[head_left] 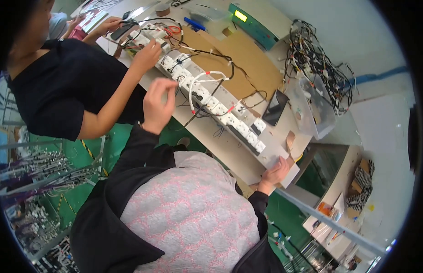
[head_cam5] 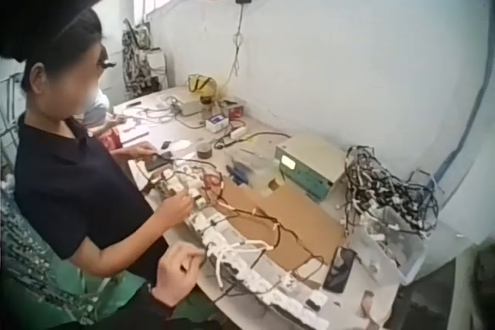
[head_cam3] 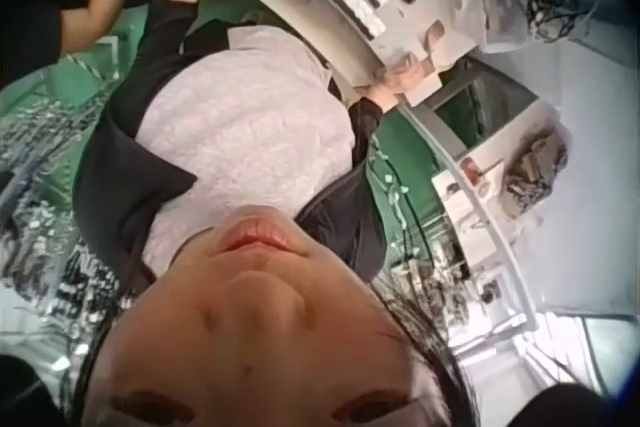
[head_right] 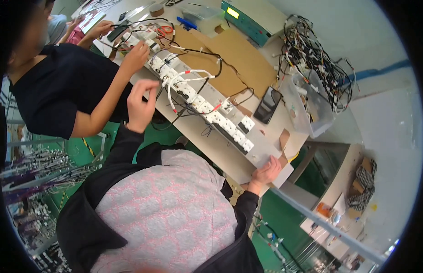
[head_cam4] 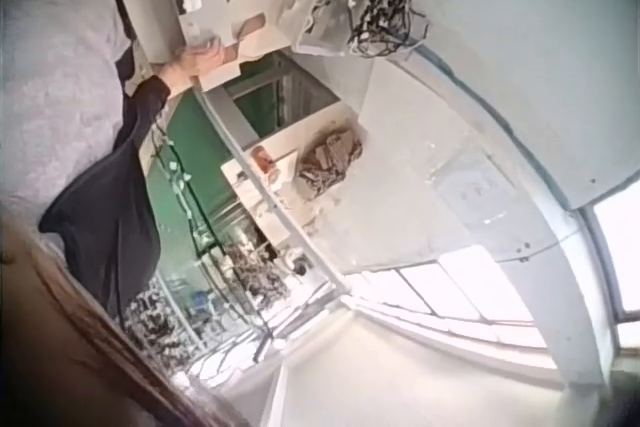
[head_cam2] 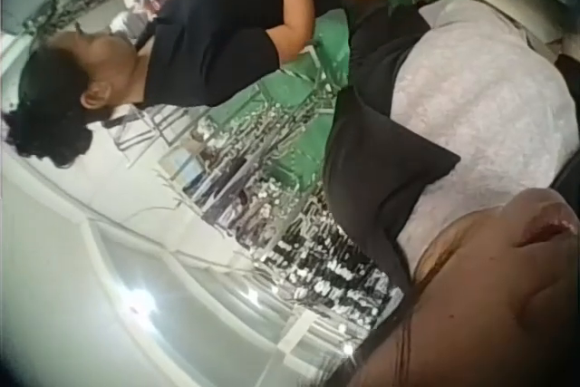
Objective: Manually assembling and connecting wiring on an electronic production board at a workbench.
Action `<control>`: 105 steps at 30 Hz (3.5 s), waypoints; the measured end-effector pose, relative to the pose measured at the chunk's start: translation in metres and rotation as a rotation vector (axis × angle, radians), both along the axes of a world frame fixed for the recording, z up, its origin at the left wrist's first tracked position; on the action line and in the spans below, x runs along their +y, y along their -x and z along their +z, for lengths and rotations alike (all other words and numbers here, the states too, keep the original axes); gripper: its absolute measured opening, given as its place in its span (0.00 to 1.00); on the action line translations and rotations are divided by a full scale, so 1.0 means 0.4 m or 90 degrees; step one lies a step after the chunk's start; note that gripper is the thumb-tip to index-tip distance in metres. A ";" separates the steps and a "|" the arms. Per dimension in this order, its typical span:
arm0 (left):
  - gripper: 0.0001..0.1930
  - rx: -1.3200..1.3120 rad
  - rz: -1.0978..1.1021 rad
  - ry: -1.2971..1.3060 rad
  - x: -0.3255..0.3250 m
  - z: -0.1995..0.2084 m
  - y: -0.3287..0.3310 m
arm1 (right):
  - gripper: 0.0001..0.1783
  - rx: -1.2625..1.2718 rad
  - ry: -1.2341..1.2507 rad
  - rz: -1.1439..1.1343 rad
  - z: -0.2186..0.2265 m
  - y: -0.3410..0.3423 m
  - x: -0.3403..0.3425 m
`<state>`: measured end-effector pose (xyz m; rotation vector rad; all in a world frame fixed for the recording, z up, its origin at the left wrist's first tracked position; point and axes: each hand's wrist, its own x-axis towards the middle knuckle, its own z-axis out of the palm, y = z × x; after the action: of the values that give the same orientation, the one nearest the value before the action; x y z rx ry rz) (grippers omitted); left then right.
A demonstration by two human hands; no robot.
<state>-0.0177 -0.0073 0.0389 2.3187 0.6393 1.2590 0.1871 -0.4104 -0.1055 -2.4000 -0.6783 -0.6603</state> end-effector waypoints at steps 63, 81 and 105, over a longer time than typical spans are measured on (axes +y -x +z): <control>0.16 -0.176 -0.427 0.265 0.354 0.113 0.193 | 0.18 0.249 0.002 0.185 0.193 0.146 0.897; 0.20 0.232 -0.477 -0.013 0.032 0.053 0.042 | 0.19 0.765 -0.096 0.388 0.280 0.663 0.389; 0.28 0.430 -1.298 0.498 -0.813 0.365 0.124 | 0.06 -0.180 -0.181 -0.206 0.981 1.017 -0.583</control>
<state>-0.0671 -0.3325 0.1849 1.3362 -0.8717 -0.6349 -0.2198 -0.6436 0.2870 -2.1868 -0.2773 -1.1638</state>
